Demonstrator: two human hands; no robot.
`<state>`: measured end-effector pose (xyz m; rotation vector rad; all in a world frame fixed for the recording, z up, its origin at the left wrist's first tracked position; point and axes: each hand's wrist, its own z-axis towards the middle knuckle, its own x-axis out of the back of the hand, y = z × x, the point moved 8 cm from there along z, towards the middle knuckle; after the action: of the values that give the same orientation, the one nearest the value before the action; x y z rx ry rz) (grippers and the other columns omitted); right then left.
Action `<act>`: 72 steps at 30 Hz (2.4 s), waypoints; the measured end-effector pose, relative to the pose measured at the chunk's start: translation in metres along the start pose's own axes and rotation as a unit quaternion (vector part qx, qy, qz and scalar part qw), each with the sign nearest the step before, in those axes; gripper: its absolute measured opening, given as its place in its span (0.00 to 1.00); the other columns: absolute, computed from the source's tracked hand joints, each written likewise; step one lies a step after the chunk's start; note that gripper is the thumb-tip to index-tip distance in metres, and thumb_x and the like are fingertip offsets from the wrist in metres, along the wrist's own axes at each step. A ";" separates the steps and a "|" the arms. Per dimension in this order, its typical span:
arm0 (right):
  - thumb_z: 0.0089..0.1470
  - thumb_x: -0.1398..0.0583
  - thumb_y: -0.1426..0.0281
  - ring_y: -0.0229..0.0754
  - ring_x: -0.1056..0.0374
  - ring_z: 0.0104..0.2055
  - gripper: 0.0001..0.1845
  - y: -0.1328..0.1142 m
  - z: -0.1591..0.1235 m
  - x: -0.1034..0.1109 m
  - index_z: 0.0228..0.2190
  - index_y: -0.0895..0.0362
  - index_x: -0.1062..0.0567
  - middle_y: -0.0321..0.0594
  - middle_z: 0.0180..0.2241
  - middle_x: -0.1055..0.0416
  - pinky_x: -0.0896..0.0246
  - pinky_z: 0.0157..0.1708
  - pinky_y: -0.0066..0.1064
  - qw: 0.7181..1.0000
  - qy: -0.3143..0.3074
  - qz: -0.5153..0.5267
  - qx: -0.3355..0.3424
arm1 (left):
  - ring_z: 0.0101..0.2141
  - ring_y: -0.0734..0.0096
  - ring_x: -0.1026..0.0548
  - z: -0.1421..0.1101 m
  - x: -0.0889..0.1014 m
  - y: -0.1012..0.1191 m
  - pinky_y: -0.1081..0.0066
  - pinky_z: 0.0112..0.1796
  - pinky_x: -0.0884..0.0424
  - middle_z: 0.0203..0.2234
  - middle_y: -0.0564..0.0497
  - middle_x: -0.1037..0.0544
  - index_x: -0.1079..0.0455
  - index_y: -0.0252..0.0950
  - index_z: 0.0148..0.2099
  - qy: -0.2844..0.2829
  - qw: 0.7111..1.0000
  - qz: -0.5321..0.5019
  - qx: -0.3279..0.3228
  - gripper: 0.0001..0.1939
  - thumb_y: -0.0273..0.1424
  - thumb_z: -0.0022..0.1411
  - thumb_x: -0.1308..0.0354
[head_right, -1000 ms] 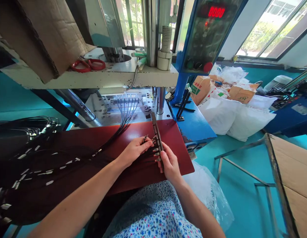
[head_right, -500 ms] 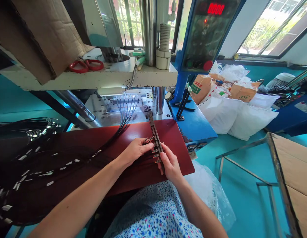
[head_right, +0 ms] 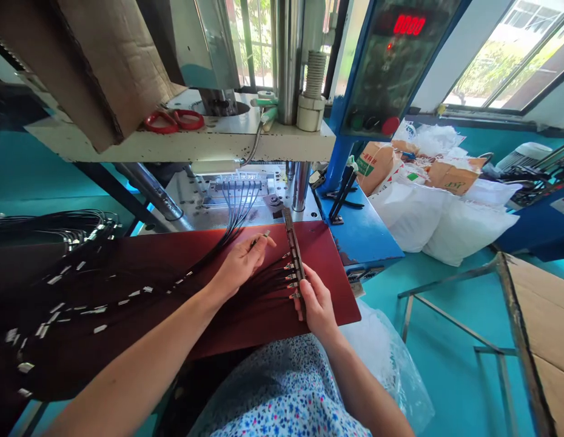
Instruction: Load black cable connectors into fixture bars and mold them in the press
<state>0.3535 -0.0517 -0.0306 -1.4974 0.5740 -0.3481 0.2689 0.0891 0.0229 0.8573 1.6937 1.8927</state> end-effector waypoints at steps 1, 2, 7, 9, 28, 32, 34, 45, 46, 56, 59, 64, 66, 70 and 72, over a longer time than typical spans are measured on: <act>0.56 0.46 0.59 0.30 0.45 0.15 0.23 0.001 0.000 0.001 0.51 0.56 0.37 0.30 0.20 0.37 0.48 0.10 0.20 1.000 0.003 0.008 -0.004 | 0.16 0.80 0.48 -0.001 -0.005 -0.001 0.76 0.19 0.51 0.13 0.61 0.48 0.36 0.35 0.33 -0.039 0.999 -0.001 0.020 0.17 0.44 0.59 0.55; 0.56 0.46 0.59 0.30 0.45 0.15 0.23 0.001 0.000 0.002 0.51 0.56 0.37 0.30 0.20 0.37 0.48 0.10 0.20 1.000 0.003 0.013 -0.008 | 0.16 0.80 0.49 -0.002 -0.010 -0.003 0.76 0.19 0.52 0.13 0.60 0.47 0.36 0.34 0.31 -0.079 0.996 -0.001 0.043 0.17 0.43 0.59 0.54; 0.55 0.45 0.58 0.30 0.46 0.13 0.25 0.002 -0.002 -0.002 0.52 0.58 0.38 0.30 0.18 0.37 0.50 0.09 0.20 0.999 -0.032 -0.001 -0.017 | 0.16 0.83 0.48 -0.015 -0.031 -0.017 0.77 0.18 0.53 0.15 0.59 0.43 0.41 0.34 0.24 -0.198 0.969 -0.039 0.140 0.15 0.41 0.55 0.51; 0.55 0.45 0.59 0.29 0.46 0.13 0.25 0.001 -0.002 -0.004 0.52 0.58 0.38 0.30 0.18 0.37 0.51 0.09 0.20 0.999 -0.047 -0.010 -0.015 | 0.15 0.83 0.50 -0.016 -0.032 -0.023 0.77 0.17 0.57 0.14 0.60 0.45 0.43 0.35 0.24 -0.206 0.962 -0.050 0.175 0.15 0.41 0.54 0.51; 0.58 0.48 0.60 0.30 0.47 0.16 0.25 0.002 -0.003 -0.007 0.54 0.56 0.39 0.29 0.19 0.40 0.49 0.12 0.21 0.994 -0.060 -0.087 0.004 | 0.18 0.80 0.40 -0.002 -0.009 -0.006 0.78 0.18 0.46 0.17 0.55 0.36 0.39 0.34 0.24 -0.123 0.991 -0.013 0.050 0.17 0.42 0.57 0.52; 0.56 0.46 0.59 0.30 0.46 0.15 0.27 0.005 -0.002 -0.003 0.54 0.58 0.39 0.31 0.20 0.38 0.50 0.11 0.20 0.998 -0.040 -0.040 -0.015 | 0.13 0.82 0.46 0.002 0.017 -0.007 0.79 0.14 0.52 0.13 0.61 0.42 0.41 0.37 0.30 -0.030 0.985 -0.154 0.076 0.15 0.44 0.56 0.50; 0.55 0.45 0.58 0.29 0.46 0.15 0.27 0.006 -0.001 -0.002 0.53 0.59 0.39 0.31 0.20 0.36 0.50 0.10 0.20 0.998 -0.038 -0.032 -0.025 | 0.12 0.83 0.48 0.000 0.016 -0.011 0.80 0.13 0.55 0.13 0.63 0.44 0.44 0.38 0.32 -0.015 0.965 -0.245 0.094 0.14 0.42 0.54 0.45; 0.55 0.45 0.58 0.30 0.46 0.15 0.26 0.004 -0.003 -0.002 0.53 0.57 0.38 0.32 0.20 0.36 0.49 0.11 0.21 0.996 -0.066 -0.041 -0.032 | 0.13 0.85 0.52 -0.005 -0.006 -0.023 0.77 0.16 0.57 0.10 0.63 0.47 0.42 0.34 0.22 -0.037 0.978 -0.117 0.170 0.14 0.38 0.48 0.44; 0.55 0.45 0.58 0.30 0.46 0.15 0.27 0.004 -0.003 -0.002 0.53 0.57 0.38 0.32 0.21 0.36 0.49 0.11 0.21 0.996 -0.067 -0.043 -0.033 | 0.13 0.85 0.52 -0.005 -0.006 -0.023 0.77 0.17 0.57 0.10 0.63 0.47 0.42 0.35 0.22 -0.037 0.978 -0.116 0.172 0.13 0.38 0.48 0.44; 0.59 0.49 0.59 0.29 0.47 0.15 0.25 -0.001 -0.003 -0.010 0.55 0.55 0.41 0.29 0.18 0.41 0.50 0.12 0.21 0.986 -0.093 -0.140 0.005 | 0.21 0.79 0.40 0.000 0.005 -0.010 0.76 0.24 0.46 0.16 0.58 0.38 0.40 0.33 0.20 0.012 0.997 0.054 0.049 0.13 0.35 0.50 0.47; 0.58 0.49 0.58 0.30 0.47 0.14 0.26 0.000 -0.003 -0.011 0.55 0.56 0.40 0.29 0.17 0.40 0.50 0.12 0.21 0.987 -0.086 -0.138 -0.007 | 0.19 0.80 0.43 -0.002 0.005 -0.014 0.76 0.22 0.48 0.14 0.59 0.40 0.40 0.34 0.21 -0.009 0.998 0.009 0.063 0.14 0.38 0.52 0.48; 0.56 0.46 0.57 0.30 0.47 0.15 0.27 0.004 -0.001 -0.005 0.53 0.57 0.39 0.31 0.20 0.37 0.50 0.10 0.21 0.995 -0.060 -0.074 -0.030 | 0.18 0.81 0.42 -0.003 0.011 -0.020 0.77 0.19 0.48 0.16 0.58 0.38 0.37 0.33 0.30 -0.007 0.992 -0.098 0.083 0.15 0.42 0.55 0.49; 0.56 0.46 0.58 0.30 0.46 0.15 0.27 0.005 -0.001 -0.004 0.54 0.57 0.39 0.32 0.21 0.37 0.49 0.10 0.21 0.995 -0.065 -0.064 -0.035 | 0.16 0.82 0.43 -0.003 0.021 -0.026 0.78 0.17 0.50 0.15 0.60 0.39 0.38 0.35 0.33 0.052 0.985 -0.132 0.099 0.14 0.42 0.53 0.47; 0.56 0.46 0.59 0.30 0.46 0.16 0.26 0.005 -0.001 -0.004 0.54 0.56 0.39 0.32 0.21 0.37 0.49 0.11 0.21 0.994 -0.081 -0.060 -0.036 | 0.14 0.84 0.45 -0.003 0.016 -0.034 0.79 0.16 0.53 0.14 0.60 0.39 0.42 0.35 0.26 0.029 0.975 -0.173 0.135 0.16 0.41 0.48 0.41; 0.56 0.46 0.58 0.30 0.46 0.16 0.26 0.003 -0.002 -0.005 0.53 0.56 0.38 0.32 0.21 0.37 0.50 0.11 0.21 0.993 -0.090 -0.066 -0.034 | 0.13 0.84 0.47 -0.004 0.009 -0.036 0.78 0.15 0.57 0.13 0.60 0.40 0.41 0.35 0.24 -0.015 0.972 -0.165 0.166 0.17 0.42 0.45 0.40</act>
<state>0.3482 -0.0501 -0.0332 -1.6179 0.3470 -0.2938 0.2573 0.0974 -0.0120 0.6647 2.0234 1.3950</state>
